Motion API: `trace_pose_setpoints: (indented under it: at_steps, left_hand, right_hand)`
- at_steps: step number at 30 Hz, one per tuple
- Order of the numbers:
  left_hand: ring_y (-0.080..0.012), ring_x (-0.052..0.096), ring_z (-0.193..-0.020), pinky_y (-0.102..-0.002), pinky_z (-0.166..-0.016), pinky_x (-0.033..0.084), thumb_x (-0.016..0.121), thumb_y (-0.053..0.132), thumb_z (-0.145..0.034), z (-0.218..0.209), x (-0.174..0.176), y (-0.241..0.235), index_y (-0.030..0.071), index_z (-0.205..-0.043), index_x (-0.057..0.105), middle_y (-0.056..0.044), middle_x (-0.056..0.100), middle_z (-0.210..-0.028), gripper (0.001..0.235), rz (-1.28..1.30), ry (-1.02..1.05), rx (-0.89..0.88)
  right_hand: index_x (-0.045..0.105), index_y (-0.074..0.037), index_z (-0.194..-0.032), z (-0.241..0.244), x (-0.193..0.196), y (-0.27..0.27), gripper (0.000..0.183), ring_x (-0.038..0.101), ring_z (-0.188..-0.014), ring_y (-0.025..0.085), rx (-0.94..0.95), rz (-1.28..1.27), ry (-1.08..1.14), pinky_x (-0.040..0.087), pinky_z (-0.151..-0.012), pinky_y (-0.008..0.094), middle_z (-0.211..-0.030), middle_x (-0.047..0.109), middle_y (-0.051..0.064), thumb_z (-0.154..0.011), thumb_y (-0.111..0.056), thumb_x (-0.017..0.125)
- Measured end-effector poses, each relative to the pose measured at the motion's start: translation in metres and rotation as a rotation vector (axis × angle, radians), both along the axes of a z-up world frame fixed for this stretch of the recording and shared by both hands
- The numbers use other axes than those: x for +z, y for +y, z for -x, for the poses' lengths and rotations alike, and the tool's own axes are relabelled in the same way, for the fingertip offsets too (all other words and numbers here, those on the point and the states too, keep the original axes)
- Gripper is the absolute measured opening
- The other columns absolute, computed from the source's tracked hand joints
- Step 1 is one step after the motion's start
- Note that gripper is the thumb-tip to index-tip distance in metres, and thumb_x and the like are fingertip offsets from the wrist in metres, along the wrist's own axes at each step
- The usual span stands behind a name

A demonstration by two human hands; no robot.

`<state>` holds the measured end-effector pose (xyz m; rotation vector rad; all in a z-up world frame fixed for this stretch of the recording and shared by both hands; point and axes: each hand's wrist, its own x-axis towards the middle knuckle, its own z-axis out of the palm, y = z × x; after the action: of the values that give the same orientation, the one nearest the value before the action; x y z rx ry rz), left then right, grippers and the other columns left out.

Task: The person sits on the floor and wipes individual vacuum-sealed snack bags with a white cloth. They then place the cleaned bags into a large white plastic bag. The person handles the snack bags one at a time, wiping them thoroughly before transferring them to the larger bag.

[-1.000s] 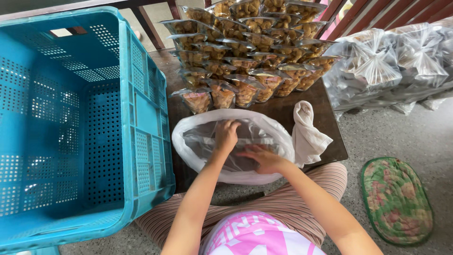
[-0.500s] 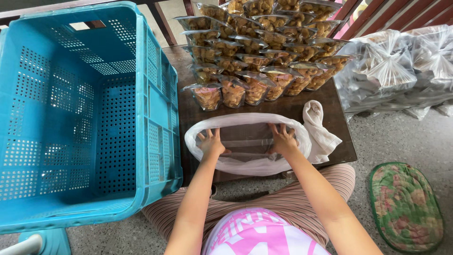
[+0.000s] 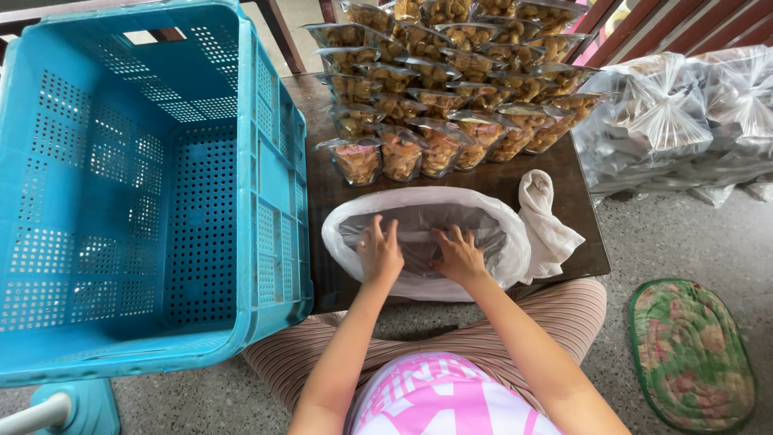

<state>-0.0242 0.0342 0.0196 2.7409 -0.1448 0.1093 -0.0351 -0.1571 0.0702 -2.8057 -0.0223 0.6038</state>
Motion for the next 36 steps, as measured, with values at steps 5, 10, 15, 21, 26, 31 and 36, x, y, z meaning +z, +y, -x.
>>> trace_pose_setpoints:
  at_steps: [5, 10, 15, 21, 26, 31, 36]
  left_hand:
    - [-0.0359, 0.047, -0.137, -0.068, -0.099, 0.043, 0.081, 0.03, -0.087, 0.022, -0.005, -0.01, 0.021, -0.138, 0.054, -0.009, 0.042, -0.15, 0.058, -0.055, 0.009, -0.071]
    - [-0.0407, 0.03, -0.144, -0.082, -0.103, 0.027, 0.086, 0.06, -0.069, 0.025, 0.007, -0.008, 0.029, -0.157, 0.026, -0.009, 0.022, -0.162, 0.111, -0.192, 0.406, -0.105]
    - [-0.0396, 0.021, -0.151, -0.084, -0.106, 0.021, 0.088, 0.063, -0.062, 0.027, 0.007, -0.009, 0.032, -0.161, 0.02, -0.006, 0.018, -0.167, 0.124, -0.178, 0.375, -0.096]
    - [-0.0383, 0.019, -0.152, -0.084, -0.107, 0.017, 0.091, 0.06, -0.057, 0.03, -0.003, -0.01, 0.031, -0.159, 0.022, -0.006, 0.018, -0.167, 0.126, -0.134, 0.347, -0.069]
    - [-0.0386, 0.021, -0.152, -0.085, -0.106, 0.019, 0.091, 0.061, -0.059, 0.032, -0.003, -0.009, 0.032, -0.16, 0.023, -0.006, 0.021, -0.166, 0.125, -0.133, 0.327, -0.072]
    - [-0.0395, 0.021, -0.152, -0.086, -0.105, 0.019, 0.09, 0.063, -0.059, 0.028, -0.006, -0.007, 0.033, -0.16, 0.021, -0.007, 0.02, -0.166, 0.126, -0.14, 0.331, -0.09]
    - [-0.0396, 0.019, -0.153, -0.087, -0.105, 0.017, 0.088, 0.066, -0.061, 0.026, -0.007, -0.006, 0.033, -0.161, 0.016, -0.007, 0.016, -0.168, 0.128, -0.158, 0.392, -0.105]
  right_hand:
    - [0.04, -0.036, -0.149, -0.003, 0.015, 0.004, 0.088, 0.028, -0.146, 0.039, -0.028, 0.011, 0.036, 0.043, -0.102, 0.069, -0.158, 0.029, 0.002, -0.075, -0.041, 0.087]
    - [0.049, -0.028, -0.144, -0.011, 0.016, -0.004, 0.076, 0.045, -0.132, 0.038, -0.032, -0.072, -0.069, 0.049, -0.098, 0.057, -0.146, 0.045, 0.008, -0.077, -0.032, 0.085]
    - [0.069, -0.009, -0.118, -0.045, 0.03, -0.009, 0.028, 0.074, -0.101, 0.026, -0.231, -0.489, -0.582, 0.058, -0.087, 0.039, -0.115, 0.073, 0.01, -0.094, -0.019, 0.077]
    - [0.059, -0.001, -0.13, -0.097, 0.069, 0.06, 0.044, 0.069, -0.099, 0.028, 0.031, -0.831, -0.696, 0.06, -0.085, 0.036, -0.122, 0.06, 0.016, -0.09, -0.011, 0.075]
    - [0.059, 0.004, -0.136, -0.139, 0.092, 0.107, 0.049, 0.063, -0.105, 0.04, 0.213, -0.607, -0.969, 0.055, -0.086, 0.043, -0.129, 0.053, 0.02, -0.09, -0.006, 0.074]
    - [0.071, -0.014, -0.121, -0.139, 0.099, 0.11, 0.023, 0.068, -0.107, 0.03, 0.077, -0.613, -0.775, 0.055, -0.088, 0.04, -0.121, 0.063, 0.009, -0.099, -0.005, 0.071]
    - [0.067, -0.017, -0.112, -0.113, 0.132, 0.083, 0.033, 0.05, -0.115, 0.028, 0.219, -0.498, -1.398, 0.046, -0.094, 0.052, -0.108, 0.058, 0.007, -0.087, 0.004, 0.074]
